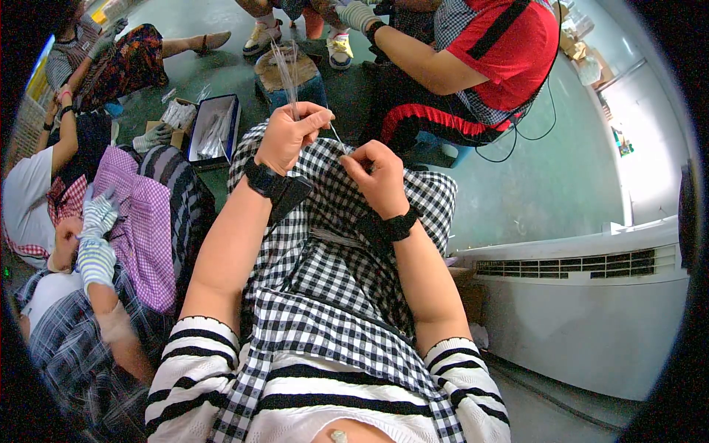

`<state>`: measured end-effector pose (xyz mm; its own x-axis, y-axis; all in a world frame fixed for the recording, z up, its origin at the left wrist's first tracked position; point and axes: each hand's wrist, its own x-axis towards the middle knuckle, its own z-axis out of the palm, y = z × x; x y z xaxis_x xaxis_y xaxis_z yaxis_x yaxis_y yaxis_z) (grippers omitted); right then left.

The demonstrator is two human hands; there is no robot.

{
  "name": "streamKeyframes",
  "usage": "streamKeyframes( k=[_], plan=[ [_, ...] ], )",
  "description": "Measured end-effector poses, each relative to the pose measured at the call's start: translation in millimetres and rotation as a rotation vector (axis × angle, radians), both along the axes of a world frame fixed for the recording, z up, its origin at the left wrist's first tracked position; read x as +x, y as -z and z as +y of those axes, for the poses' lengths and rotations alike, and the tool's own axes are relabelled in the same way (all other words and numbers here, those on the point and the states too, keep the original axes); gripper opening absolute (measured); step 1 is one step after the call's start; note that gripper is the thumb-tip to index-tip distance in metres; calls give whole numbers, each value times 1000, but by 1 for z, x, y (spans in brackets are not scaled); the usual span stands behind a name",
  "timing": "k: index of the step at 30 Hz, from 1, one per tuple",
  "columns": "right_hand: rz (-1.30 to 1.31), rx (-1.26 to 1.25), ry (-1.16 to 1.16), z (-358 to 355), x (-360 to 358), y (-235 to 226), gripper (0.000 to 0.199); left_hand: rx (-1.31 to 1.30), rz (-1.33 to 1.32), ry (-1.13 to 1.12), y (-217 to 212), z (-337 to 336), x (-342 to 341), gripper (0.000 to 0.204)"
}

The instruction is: Bundling a group of thin white rods together using a white plastic tie.

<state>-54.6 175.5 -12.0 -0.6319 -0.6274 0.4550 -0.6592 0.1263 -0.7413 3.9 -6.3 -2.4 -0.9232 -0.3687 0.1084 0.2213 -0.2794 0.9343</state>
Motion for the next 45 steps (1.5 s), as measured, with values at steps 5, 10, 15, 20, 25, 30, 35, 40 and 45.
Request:
streamKeyframes(
  k=[5, 10, 15, 20, 25, 30, 35, 40, 45],
  plan=[
    [-677, -104, -223, 5, -7, 0, 18, 52, -8, 26, -5, 1, 2, 15],
    [-867, -146, -480, 7, -11, 2, 20, 62, -5, 58, -4, 0, 2, 16],
    [-982, -143, -453, 8, -9, 3, 18, 73, 16, 78, -3, -1, 1, 16],
    [-1003, -167, -452, 9, -11, 2, 15, 63, 7, 100, -3, -1, 2, 15],
    [-761, -139, -300, 7, -9, 1, 10, 50, 16, 54, -3, 0, 2, 15],
    [-681, -91, -250, 6, -6, -1, 11, 61, 30, 35, -2, -2, 1, 15],
    [-717, -93, -261, 7, -7, -1, 12, 124, 9, 93, -5, -1, 2, 19],
    [-772, -136, -309, 7, -7, -1, 12, 101, -23, 91, -3, -3, 2, 14],
    [-633, -88, -241, 5, -4, -1, 15, 91, -16, 74, -3, -3, 3, 11]
  ],
)
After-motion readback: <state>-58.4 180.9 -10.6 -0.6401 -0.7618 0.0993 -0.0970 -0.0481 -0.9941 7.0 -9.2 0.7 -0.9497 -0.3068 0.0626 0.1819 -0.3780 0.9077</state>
